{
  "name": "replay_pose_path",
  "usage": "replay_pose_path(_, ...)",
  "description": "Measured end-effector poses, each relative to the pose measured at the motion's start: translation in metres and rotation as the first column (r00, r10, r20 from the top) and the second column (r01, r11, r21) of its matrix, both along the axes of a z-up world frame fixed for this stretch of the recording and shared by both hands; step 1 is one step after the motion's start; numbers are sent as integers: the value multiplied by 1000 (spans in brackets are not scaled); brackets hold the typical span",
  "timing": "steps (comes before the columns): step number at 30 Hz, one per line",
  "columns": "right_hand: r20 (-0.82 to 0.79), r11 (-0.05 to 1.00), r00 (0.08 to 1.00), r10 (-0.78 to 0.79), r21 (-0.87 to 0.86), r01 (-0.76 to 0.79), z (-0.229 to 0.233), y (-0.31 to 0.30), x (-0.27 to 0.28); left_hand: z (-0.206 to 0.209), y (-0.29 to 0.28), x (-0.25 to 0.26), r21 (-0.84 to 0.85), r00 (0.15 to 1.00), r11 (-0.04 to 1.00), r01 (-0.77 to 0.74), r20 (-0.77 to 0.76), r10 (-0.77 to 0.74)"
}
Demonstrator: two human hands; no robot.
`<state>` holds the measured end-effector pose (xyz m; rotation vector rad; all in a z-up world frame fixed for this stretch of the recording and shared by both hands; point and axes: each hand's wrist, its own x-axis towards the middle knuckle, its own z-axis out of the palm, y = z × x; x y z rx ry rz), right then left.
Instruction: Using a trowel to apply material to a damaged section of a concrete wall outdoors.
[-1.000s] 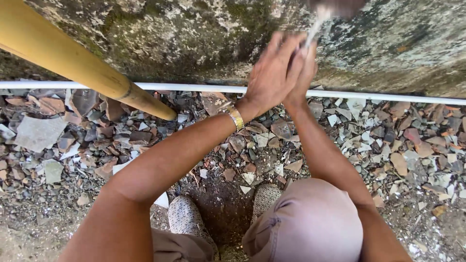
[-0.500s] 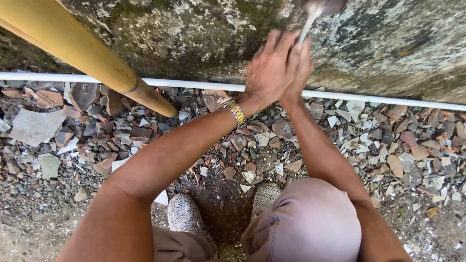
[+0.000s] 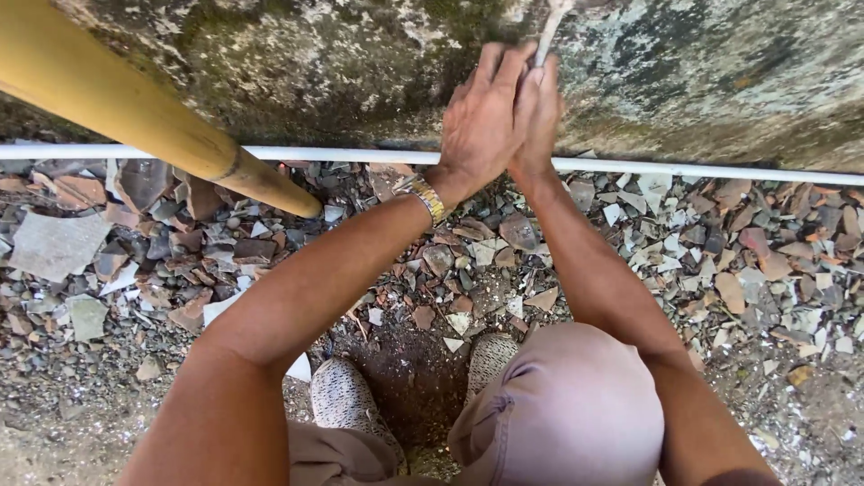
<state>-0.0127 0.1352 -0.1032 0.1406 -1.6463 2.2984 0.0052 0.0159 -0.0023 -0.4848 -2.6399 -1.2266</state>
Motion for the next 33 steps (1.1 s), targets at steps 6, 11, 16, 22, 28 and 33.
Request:
replay_pose_path(6,-176,805,984,12,586,95,-12,2,23,-59,1,-1,-93,993,989,113,47,-109)
replay_pose_path(11,-60,955,996,-64,287,79,-1,5,13,-18,7,-2,0,998,1000,25,-59,-25)
replay_pose_path(16,-262,794,965,-4,586,162,6,-4,10,-21,-4,-3,-48,992,993,110,67,-106)
replay_pose_path(22,-254,664,961,-107,701,259,7,2,11,1,-2,8,-59,998,996,67,25,-65)
replay_pose_path(28,-265,637,960,-94,725,262,-10,2,19,-20,-8,1,-63,992,994,88,101,-81)
replay_pose_path(33,-197,513,976,-88,831,214,-21,4,22,-41,-8,8,-141,969,978,155,213,-123)
